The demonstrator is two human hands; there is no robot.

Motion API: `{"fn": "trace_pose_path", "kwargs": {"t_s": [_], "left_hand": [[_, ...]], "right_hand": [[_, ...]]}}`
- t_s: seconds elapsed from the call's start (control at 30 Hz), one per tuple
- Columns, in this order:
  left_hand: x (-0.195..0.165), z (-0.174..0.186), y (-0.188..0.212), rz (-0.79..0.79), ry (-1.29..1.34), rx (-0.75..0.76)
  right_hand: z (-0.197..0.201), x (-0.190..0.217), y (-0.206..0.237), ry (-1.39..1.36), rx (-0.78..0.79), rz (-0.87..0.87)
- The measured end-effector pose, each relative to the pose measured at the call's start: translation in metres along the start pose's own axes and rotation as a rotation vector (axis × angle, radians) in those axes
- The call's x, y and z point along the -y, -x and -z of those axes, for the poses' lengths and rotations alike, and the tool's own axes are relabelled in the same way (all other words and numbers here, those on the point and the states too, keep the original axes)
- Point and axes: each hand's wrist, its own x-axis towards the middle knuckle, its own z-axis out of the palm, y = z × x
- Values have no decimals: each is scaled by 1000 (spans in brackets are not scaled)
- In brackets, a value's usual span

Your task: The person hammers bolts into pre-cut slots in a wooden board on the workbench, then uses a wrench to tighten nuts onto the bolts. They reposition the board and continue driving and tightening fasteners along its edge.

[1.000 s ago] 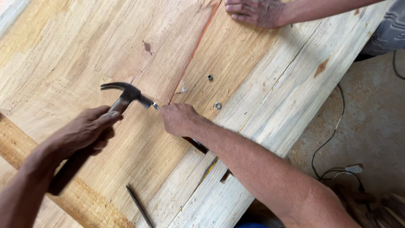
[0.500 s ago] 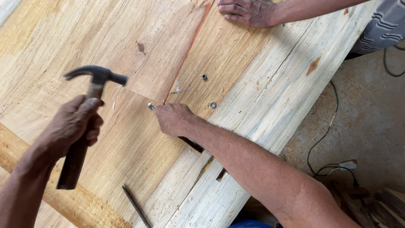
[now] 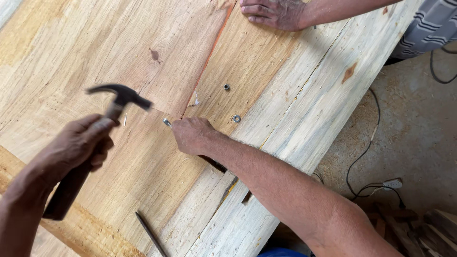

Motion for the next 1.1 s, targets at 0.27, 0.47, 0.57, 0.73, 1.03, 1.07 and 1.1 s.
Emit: {"fn": "trace_pose_path", "kwargs": {"t_s": [0.27, 0.47, 0.57, 0.73, 1.03, 1.07, 1.1], "left_hand": [[-7, 0, 5, 64, -102, 43], [6, -4, -1, 106, -86, 54], [14, 6, -9, 42, -107, 56], [26, 10, -14, -1, 34, -75], [17, 3, -3, -25, 137, -59], [16, 2, -3, 15, 63, 6], [16, 2, -2, 49, -10, 66]], "right_hand": [[2, 0, 1, -15, 16, -5], [5, 1, 4, -27, 21, -1], [5, 0, 4, -25, 19, -13], [3, 1, 6, -3, 6, 28], [0, 1, 2, 43, 68, 3], [-1, 0, 1, 36, 41, 16], [-2, 0, 1, 34, 6, 32]]}}
